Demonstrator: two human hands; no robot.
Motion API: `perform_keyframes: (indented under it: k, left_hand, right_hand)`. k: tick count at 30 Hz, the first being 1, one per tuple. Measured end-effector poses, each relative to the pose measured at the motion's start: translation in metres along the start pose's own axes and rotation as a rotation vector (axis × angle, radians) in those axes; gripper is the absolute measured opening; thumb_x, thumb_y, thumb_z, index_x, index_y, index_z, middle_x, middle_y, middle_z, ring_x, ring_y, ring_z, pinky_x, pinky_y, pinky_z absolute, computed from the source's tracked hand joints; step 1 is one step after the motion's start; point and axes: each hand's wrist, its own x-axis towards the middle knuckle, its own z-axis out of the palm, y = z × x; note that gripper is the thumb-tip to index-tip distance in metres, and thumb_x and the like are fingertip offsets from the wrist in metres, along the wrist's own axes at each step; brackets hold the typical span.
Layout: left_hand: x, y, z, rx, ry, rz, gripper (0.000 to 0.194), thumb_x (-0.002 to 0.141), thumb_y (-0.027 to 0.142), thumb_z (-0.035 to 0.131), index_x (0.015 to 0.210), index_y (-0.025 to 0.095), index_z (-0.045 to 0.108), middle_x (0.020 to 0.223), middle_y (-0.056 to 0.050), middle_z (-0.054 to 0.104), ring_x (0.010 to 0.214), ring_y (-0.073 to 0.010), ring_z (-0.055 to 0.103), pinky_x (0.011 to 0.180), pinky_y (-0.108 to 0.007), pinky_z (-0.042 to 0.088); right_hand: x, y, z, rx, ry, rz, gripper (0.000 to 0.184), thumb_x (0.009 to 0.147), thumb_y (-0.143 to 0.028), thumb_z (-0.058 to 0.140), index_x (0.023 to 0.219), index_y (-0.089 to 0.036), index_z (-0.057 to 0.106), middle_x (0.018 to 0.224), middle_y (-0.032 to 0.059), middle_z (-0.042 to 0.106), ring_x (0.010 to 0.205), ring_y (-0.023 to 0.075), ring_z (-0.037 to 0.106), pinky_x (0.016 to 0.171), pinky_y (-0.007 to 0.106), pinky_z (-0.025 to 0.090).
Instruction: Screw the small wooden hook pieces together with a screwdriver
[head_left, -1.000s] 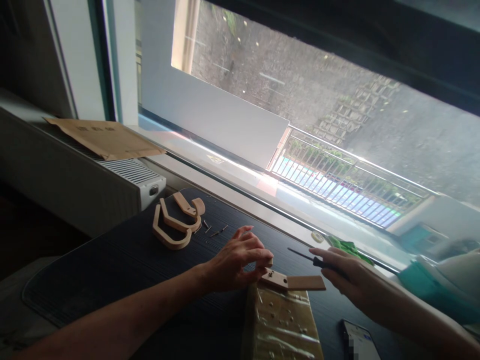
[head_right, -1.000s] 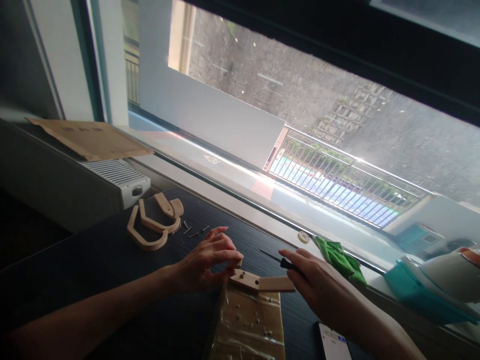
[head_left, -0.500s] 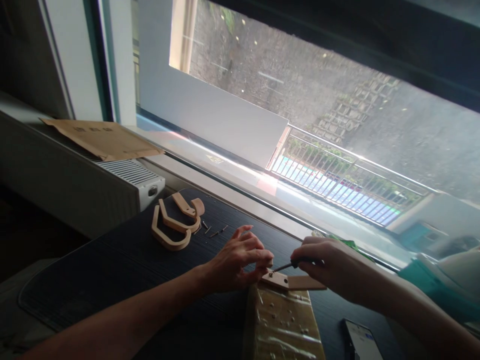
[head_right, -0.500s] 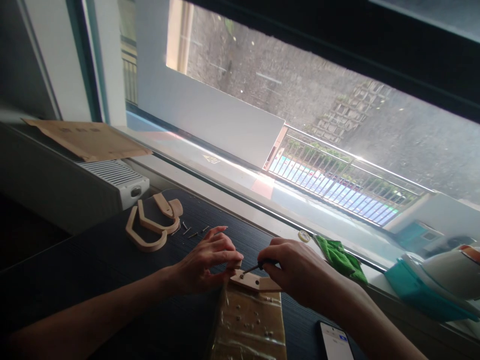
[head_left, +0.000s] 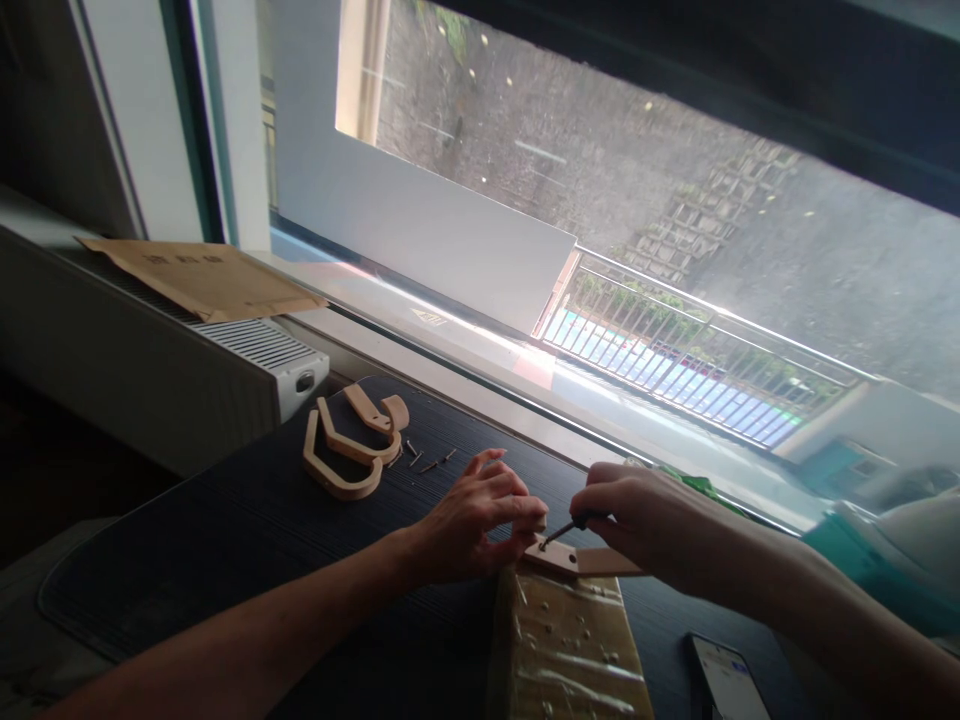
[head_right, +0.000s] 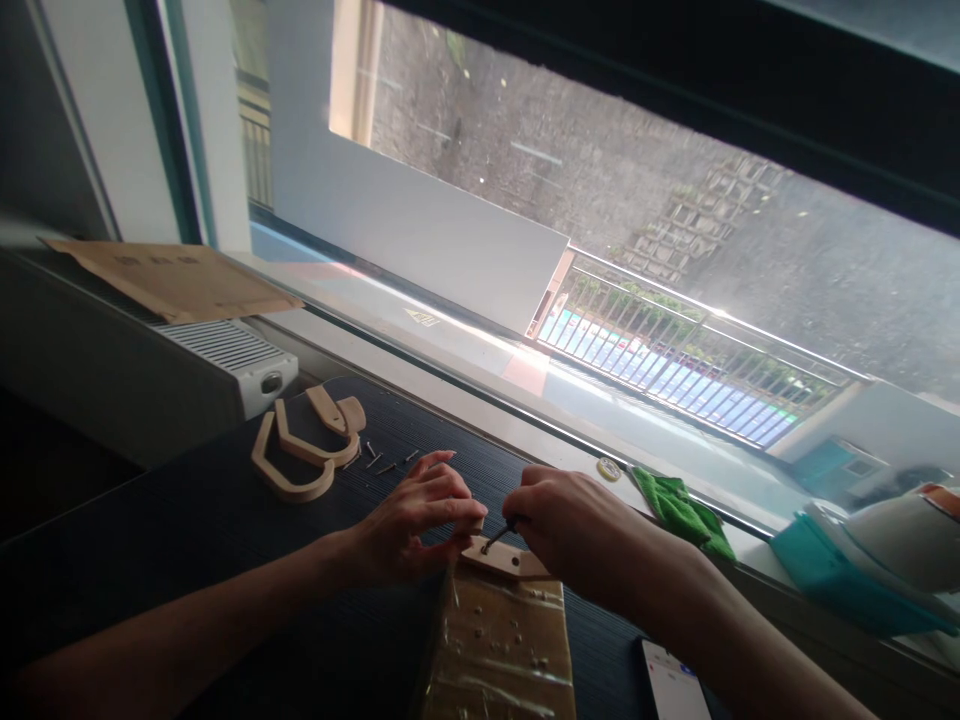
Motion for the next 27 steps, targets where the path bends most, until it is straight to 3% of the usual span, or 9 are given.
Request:
perform_keyframes:
  k: [12,17,22,27]
  left_hand:
    - [-0.001,0.000,0.000,0.002,0.020,0.015,0.024,0.084,0.025,0.056,0.108,0.023,0.060,0.089,-0.001,0.062,0.090,-0.0163,0.055,0.108,-0.042,0.018]
    - [0.000,0.001,-0.001,-0.003,0.016,0.021,0.024,0.084,0.024,0.057,0.107,0.023,0.060,0.090,-0.001,0.062,0.090,-0.0162,0.055,0.108,-0.042,0.018]
    - [0.000,0.001,-0.001,0.005,0.019,0.027,0.023,0.084,0.024,0.056,0.107,0.023,0.059,0.090,-0.001,0.063,0.090,-0.0161,0.055,0.108,-0.042,0.019]
    - [-0.001,0.000,0.002,0.016,0.060,0.046,0.023,0.084,0.023,0.056,0.107,0.023,0.059,0.089,0.000,0.063,0.089,-0.0155,0.055,0.107,-0.043,0.021]
  right_hand:
    - [0.007,-0.002,-0.005,-0.045,-0.052,-0.064,0.026,0.080,-0.005,0.049,0.085,-0.024,0.067,0.079,-0.0012,0.059,0.063,0.0087,0.051,0.058,0.022,0.036]
    - [0.013,-0.009,-0.009,-0.041,-0.081,-0.109,0.029,0.079,-0.004,0.052,0.088,-0.026,0.068,0.088,-0.0004,0.057,0.068,0.0087,0.052,0.059,0.022,0.037]
    - [0.017,-0.007,-0.007,-0.073,-0.091,-0.056,0.019,0.082,-0.006,0.052,0.085,-0.021,0.065,0.087,0.0015,0.055,0.066,0.0085,0.051,0.058,0.022,0.037]
    - [0.018,-0.001,-0.006,-0.100,-0.103,0.040,0.012,0.086,-0.019,0.053,0.090,-0.022,0.064,0.087,0.0026,0.056,0.069,0.0130,0.054,0.058,0.025,0.038]
